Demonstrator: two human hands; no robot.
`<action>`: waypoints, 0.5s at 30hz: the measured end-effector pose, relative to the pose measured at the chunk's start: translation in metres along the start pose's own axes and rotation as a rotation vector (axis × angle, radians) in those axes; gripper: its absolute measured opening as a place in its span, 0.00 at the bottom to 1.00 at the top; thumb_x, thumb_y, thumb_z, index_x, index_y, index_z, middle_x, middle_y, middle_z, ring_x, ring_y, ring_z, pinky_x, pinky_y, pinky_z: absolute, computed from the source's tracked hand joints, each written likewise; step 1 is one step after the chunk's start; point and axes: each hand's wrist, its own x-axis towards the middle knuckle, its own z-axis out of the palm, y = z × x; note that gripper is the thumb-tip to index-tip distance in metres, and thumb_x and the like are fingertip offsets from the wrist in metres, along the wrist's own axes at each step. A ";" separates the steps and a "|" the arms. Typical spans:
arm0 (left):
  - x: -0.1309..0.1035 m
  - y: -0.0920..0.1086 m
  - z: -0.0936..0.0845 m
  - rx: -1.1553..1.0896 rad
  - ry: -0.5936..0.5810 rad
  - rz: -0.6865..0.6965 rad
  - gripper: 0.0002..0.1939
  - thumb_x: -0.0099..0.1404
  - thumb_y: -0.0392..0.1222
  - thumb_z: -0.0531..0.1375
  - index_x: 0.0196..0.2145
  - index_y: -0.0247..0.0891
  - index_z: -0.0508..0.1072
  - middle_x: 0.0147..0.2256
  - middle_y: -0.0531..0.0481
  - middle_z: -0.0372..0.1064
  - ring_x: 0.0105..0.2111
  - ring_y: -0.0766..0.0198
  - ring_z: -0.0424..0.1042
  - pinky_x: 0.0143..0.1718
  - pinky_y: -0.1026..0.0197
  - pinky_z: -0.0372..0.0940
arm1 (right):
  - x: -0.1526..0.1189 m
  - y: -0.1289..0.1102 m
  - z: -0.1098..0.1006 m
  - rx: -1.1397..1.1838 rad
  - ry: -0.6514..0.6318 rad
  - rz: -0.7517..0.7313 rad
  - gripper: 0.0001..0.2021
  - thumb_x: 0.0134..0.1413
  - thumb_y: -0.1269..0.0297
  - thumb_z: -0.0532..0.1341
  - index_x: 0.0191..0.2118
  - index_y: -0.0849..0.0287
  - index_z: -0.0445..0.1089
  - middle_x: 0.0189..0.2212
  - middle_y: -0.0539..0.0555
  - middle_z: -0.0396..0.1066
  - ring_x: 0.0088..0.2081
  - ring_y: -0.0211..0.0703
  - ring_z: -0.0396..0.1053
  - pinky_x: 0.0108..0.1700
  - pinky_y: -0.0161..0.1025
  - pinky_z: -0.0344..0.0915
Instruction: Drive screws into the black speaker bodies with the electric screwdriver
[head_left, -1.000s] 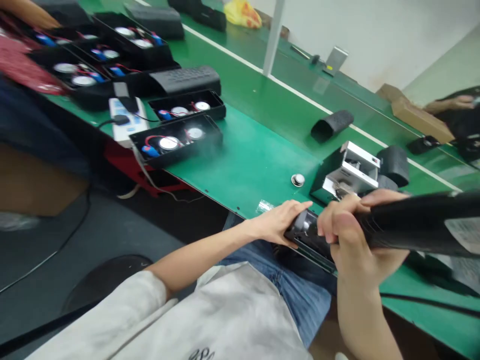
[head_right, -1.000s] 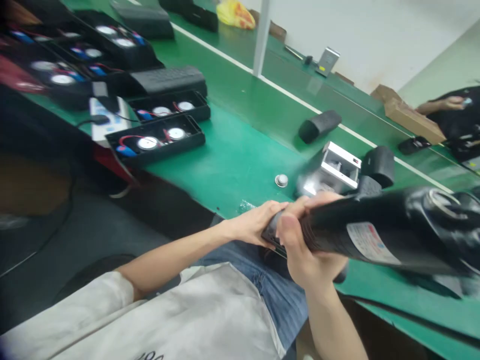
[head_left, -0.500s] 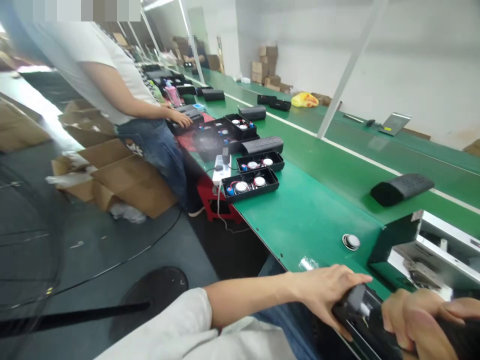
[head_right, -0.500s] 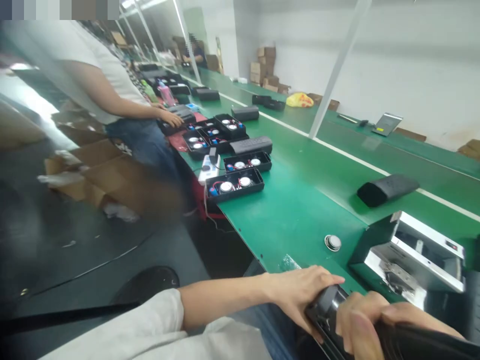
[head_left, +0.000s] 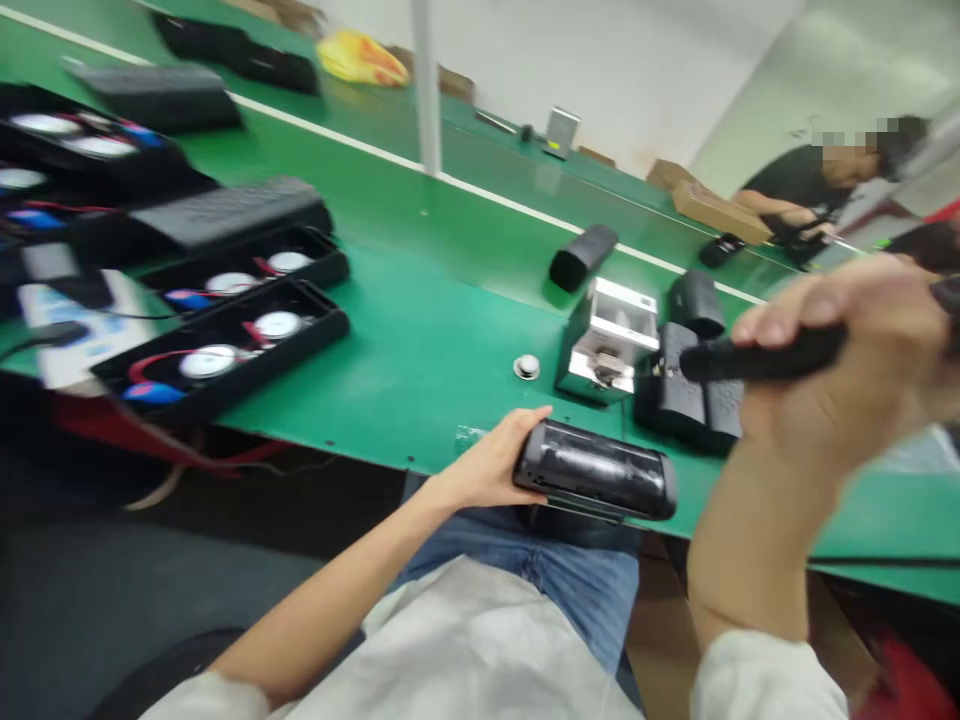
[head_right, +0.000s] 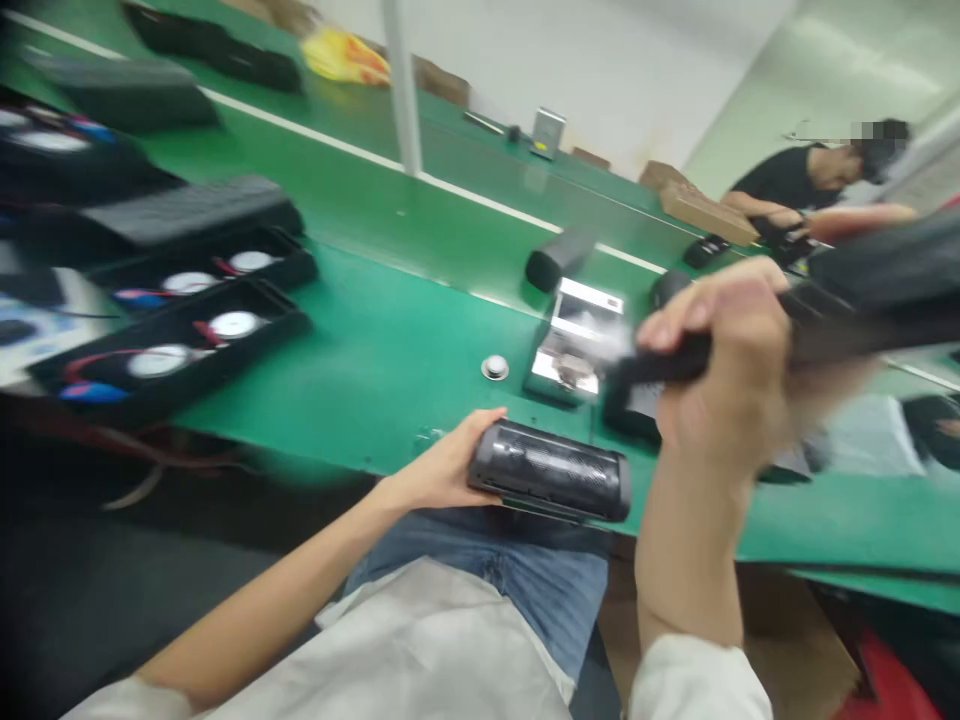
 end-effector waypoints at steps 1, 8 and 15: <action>0.001 0.000 -0.002 0.005 -0.012 -0.007 0.71 0.63 0.50 0.83 0.87 0.54 0.42 0.76 0.30 0.59 0.75 0.29 0.68 0.76 0.23 0.67 | 0.012 0.016 -0.003 -0.018 0.013 -0.072 0.11 0.59 0.62 0.73 0.45 0.38 0.78 0.25 0.42 0.65 0.22 0.42 0.64 0.24 0.43 0.66; 0.001 0.008 -0.004 0.024 -0.035 -0.022 0.72 0.63 0.48 0.84 0.86 0.55 0.40 0.75 0.30 0.61 0.75 0.29 0.69 0.74 0.24 0.70 | 0.029 0.105 -0.015 -0.100 0.006 0.011 0.18 0.60 0.55 0.76 0.45 0.43 0.66 0.24 0.39 0.63 0.20 0.40 0.59 0.25 0.46 0.64; 0.002 0.008 -0.005 0.023 -0.040 -0.053 0.71 0.63 0.47 0.84 0.86 0.54 0.42 0.76 0.30 0.60 0.76 0.30 0.68 0.76 0.26 0.69 | 0.027 0.126 -0.012 -0.108 -0.026 0.046 0.22 0.65 0.48 0.77 0.50 0.45 0.66 0.27 0.38 0.60 0.21 0.38 0.60 0.29 0.44 0.70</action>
